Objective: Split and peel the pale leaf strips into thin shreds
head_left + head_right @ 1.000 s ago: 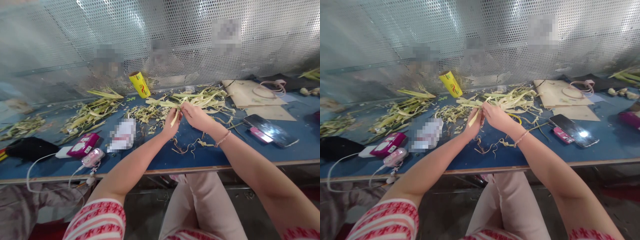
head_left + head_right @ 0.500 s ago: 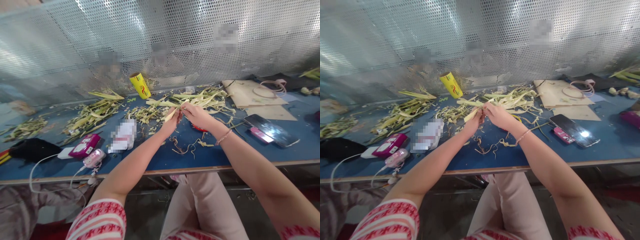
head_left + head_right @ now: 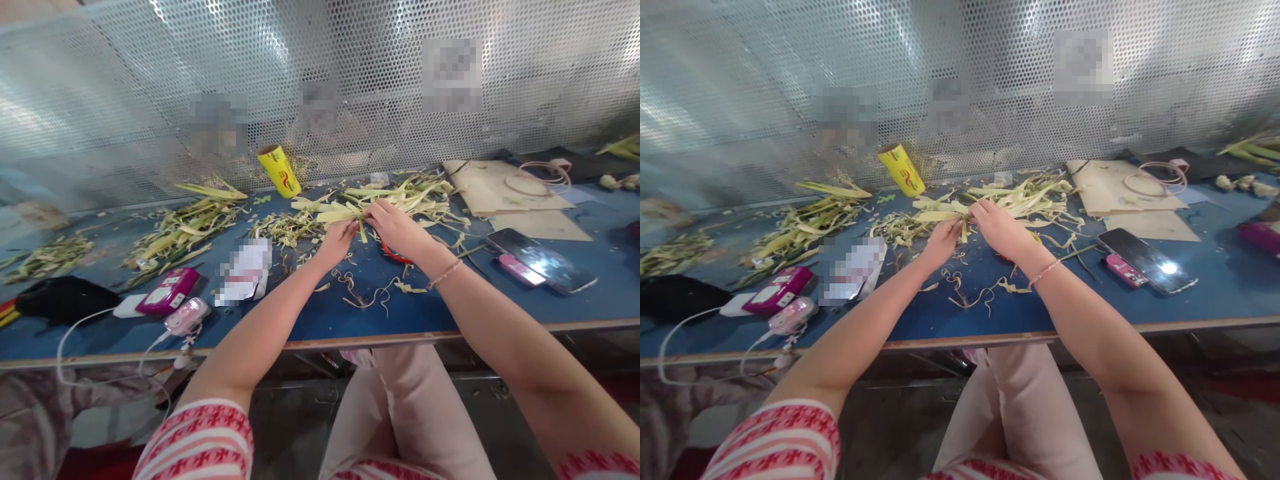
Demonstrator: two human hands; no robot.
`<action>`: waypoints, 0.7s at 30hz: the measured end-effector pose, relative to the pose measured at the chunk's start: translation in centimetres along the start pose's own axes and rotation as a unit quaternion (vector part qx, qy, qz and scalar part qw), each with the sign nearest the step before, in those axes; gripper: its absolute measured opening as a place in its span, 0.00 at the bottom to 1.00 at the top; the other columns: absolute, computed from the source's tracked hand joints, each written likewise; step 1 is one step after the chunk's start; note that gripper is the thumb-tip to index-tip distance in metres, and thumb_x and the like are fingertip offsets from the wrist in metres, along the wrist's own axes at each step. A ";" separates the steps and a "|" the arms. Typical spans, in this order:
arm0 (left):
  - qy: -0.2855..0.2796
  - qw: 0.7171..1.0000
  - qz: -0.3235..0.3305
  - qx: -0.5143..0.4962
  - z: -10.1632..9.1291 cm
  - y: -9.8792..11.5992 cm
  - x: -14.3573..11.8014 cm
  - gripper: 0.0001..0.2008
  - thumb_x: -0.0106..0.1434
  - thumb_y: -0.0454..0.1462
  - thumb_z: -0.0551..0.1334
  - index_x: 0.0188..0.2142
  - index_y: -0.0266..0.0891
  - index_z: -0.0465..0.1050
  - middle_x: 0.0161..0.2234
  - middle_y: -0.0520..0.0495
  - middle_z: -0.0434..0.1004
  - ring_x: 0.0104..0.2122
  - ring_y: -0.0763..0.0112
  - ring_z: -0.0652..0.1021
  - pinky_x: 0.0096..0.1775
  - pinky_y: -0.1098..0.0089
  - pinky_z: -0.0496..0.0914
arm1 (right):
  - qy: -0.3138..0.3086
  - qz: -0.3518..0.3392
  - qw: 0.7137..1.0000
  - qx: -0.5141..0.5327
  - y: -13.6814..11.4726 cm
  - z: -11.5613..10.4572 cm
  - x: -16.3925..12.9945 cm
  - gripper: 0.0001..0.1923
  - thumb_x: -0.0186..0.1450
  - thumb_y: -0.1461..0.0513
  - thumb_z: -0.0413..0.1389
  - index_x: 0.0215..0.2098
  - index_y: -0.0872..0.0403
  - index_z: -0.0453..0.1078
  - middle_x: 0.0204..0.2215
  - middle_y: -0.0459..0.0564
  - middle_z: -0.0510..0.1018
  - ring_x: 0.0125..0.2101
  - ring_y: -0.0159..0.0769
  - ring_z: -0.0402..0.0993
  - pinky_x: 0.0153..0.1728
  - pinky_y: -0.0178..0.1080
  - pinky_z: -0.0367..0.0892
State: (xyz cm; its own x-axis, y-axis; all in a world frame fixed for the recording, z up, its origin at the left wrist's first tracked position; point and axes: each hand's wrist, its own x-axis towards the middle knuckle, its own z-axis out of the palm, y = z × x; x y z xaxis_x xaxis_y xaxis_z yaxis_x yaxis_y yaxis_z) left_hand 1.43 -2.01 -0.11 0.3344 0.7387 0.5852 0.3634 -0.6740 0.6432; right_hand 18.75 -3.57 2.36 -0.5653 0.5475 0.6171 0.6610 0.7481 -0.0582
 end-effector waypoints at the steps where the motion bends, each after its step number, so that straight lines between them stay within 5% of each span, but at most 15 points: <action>1: 0.004 1.000 -0.001 0.004 0.0 -0.1 0.0 0.25 0.64 0.55 0.49 0.23 0.40 0.65 0.21 0.49 0.65 0.25 0.69 0.67 0.31 0.67 0.62 | -0.004 0.007 1.000 -0.001 0.0 0.2 0.0 0.15 0.70 0.63 0.39 0.41 0.55 0.68 0.37 0.57 0.70 0.40 0.43 0.67 0.45 0.49 0.66; 8: 0.027 0.998 -0.031 0.045 0.4 -0.1 -0.1 0.06 0.64 0.34 0.55 0.34 0.37 0.70 0.31 0.47 0.74 0.33 0.68 0.73 0.39 0.67 0.66 | -0.057 0.061 0.996 -0.019 -0.3 0.9 -0.3 0.16 0.69 0.66 0.38 0.40 0.60 0.67 0.37 0.62 0.71 0.36 0.44 0.67 0.41 0.47 0.65; 15: 0.038 0.998 -0.026 0.032 0.4 0.9 -0.5 0.06 0.64 0.38 0.56 0.31 0.39 0.66 0.30 0.48 0.72 0.32 0.69 0.71 0.38 0.67 0.65 | -0.092 0.085 0.992 -0.023 -1.3 -0.2 0.2 0.12 0.67 0.68 0.39 0.39 0.59 0.64 0.35 0.59 0.72 0.35 0.43 0.69 0.38 0.43 0.63; 21: 0.043 0.999 -0.017 -0.011 0.4 1.5 -0.8 0.08 0.66 0.39 0.52 0.32 0.40 0.65 0.31 0.48 0.72 0.35 0.69 0.72 0.41 0.67 0.65 | -0.049 0.107 0.992 0.046 -1.9 -0.9 0.2 0.09 0.68 0.65 0.41 0.34 0.54 0.61 0.27 0.51 0.71 0.29 0.37 0.66 0.32 0.38 0.58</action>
State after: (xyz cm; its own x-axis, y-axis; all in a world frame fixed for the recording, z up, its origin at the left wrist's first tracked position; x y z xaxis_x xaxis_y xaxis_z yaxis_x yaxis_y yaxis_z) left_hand 2.01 -3.65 0.20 0.2465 0.7593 0.6023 0.3546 -0.6490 0.6731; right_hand 17.83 -5.21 3.28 -0.4643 0.7279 0.5045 0.7263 0.6390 -0.2534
